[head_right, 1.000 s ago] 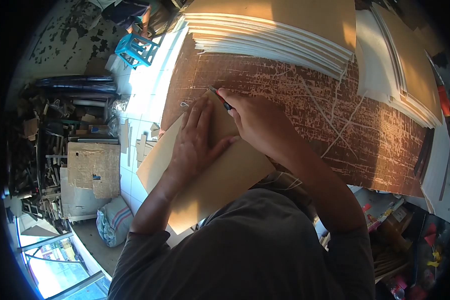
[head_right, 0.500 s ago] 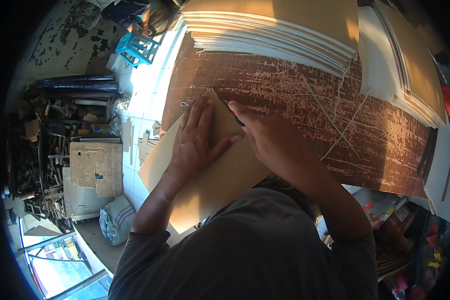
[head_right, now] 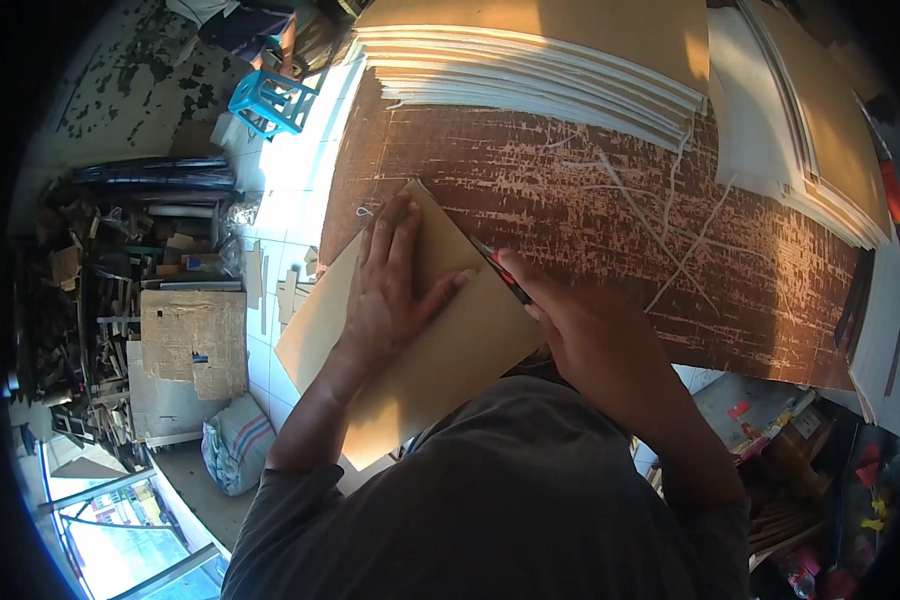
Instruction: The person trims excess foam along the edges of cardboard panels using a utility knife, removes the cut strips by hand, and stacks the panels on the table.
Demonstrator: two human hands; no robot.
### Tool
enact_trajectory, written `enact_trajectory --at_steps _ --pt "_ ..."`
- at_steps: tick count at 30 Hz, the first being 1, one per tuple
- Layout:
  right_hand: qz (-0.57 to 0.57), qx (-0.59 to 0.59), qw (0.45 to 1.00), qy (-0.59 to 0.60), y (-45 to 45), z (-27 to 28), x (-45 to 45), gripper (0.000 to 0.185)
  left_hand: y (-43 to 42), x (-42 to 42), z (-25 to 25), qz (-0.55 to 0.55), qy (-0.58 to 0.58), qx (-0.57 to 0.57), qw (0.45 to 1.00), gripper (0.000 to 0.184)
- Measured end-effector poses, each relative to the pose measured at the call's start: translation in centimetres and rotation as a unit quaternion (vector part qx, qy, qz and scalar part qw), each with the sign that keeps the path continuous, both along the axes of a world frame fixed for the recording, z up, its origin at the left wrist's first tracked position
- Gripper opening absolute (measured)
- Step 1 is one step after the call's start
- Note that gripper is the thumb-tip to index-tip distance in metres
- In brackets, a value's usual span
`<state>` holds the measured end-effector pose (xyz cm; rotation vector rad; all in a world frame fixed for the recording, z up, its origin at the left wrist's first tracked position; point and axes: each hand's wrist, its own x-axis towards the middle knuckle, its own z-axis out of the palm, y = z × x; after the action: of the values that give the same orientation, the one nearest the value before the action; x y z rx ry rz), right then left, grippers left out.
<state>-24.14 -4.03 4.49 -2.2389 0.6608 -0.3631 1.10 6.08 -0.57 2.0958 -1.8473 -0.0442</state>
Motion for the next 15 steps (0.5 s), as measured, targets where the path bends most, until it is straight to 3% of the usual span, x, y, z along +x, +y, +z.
enact_trajectory --at_steps 2,5,7,14,15 --pt "-0.005 -0.020 1.000 -0.023 0.1 0.4 -0.5 0.050 0.2 -0.1 -0.4 0.011 -0.006 -0.023 1.000 0.093" --pt "-0.101 0.052 0.993 0.026 0.1 1.1 -1.1 0.050 0.3 -0.6 -0.5 0.053 -0.008 -0.067 0.996 0.093" --pt "-0.197 0.012 0.980 -0.013 -0.2 -0.1 -1.6 0.049 0.1 -0.7 -0.3 0.081 -0.001 -0.118 0.990 0.091" --pt "-0.241 -0.148 0.959 -0.023 -2.8 -3.0 -3.4 0.046 -0.2 0.6 -0.6 0.087 0.062 -0.262 0.959 0.085" --pt "-0.255 -0.160 0.954 -0.017 -3.0 -3.2 -3.5 0.045 -0.4 0.6 -0.3 0.088 0.070 -0.289 0.951 0.076"
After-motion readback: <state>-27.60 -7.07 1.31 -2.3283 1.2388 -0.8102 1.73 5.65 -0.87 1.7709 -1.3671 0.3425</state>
